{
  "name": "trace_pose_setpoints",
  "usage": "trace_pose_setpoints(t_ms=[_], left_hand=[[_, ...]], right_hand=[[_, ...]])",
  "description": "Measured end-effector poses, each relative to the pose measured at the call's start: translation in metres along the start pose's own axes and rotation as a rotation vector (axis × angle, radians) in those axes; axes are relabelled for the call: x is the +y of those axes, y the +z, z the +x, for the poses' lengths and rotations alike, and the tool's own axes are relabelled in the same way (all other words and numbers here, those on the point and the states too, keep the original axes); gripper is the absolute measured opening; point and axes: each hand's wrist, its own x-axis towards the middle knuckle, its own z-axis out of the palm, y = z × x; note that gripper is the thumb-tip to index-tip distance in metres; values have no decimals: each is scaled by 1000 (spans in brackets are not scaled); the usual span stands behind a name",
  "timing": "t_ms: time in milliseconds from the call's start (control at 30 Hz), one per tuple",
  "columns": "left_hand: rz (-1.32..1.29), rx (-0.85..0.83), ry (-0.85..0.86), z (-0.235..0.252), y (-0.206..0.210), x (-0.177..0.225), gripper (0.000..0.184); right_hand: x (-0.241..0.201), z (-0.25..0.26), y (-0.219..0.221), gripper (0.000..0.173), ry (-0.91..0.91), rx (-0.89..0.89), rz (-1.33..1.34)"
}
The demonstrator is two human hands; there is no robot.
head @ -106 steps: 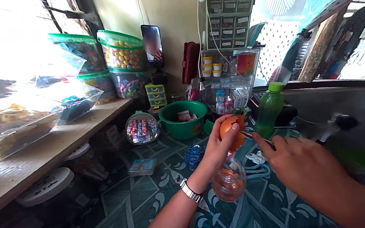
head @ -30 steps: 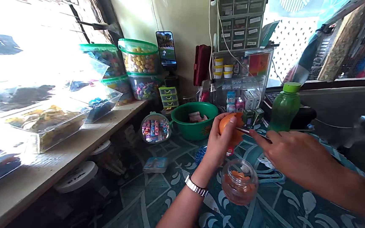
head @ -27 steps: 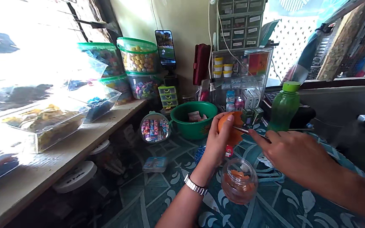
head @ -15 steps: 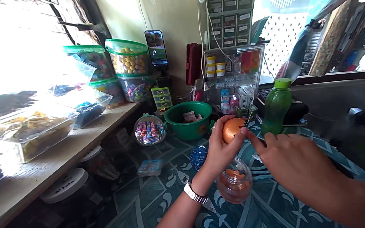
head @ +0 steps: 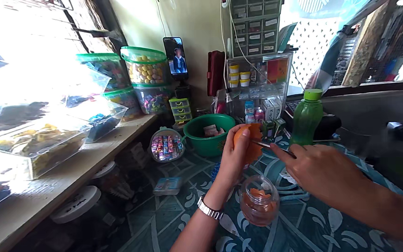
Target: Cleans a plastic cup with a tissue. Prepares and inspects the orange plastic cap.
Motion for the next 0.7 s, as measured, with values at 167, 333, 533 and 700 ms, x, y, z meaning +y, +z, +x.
trace_pose_setpoints(t_ms=[167, 333, 533, 700], left_hand=[[-209, -18, -127, -3, 2, 6, 45], [-340, -5, -200, -3, 3, 17, 47], [-312, -8, -171, -2, 1, 15, 48], [-207, -36, -94, -2, -3, 9, 45]], right_hand=[[6, -3, 1, 41, -11, 40, 22], [12, -2, -9, 39, -21, 33, 22], [12, 4, -17, 37, -32, -7, -31], [8, 9, -16, 37, -54, -26, -44]])
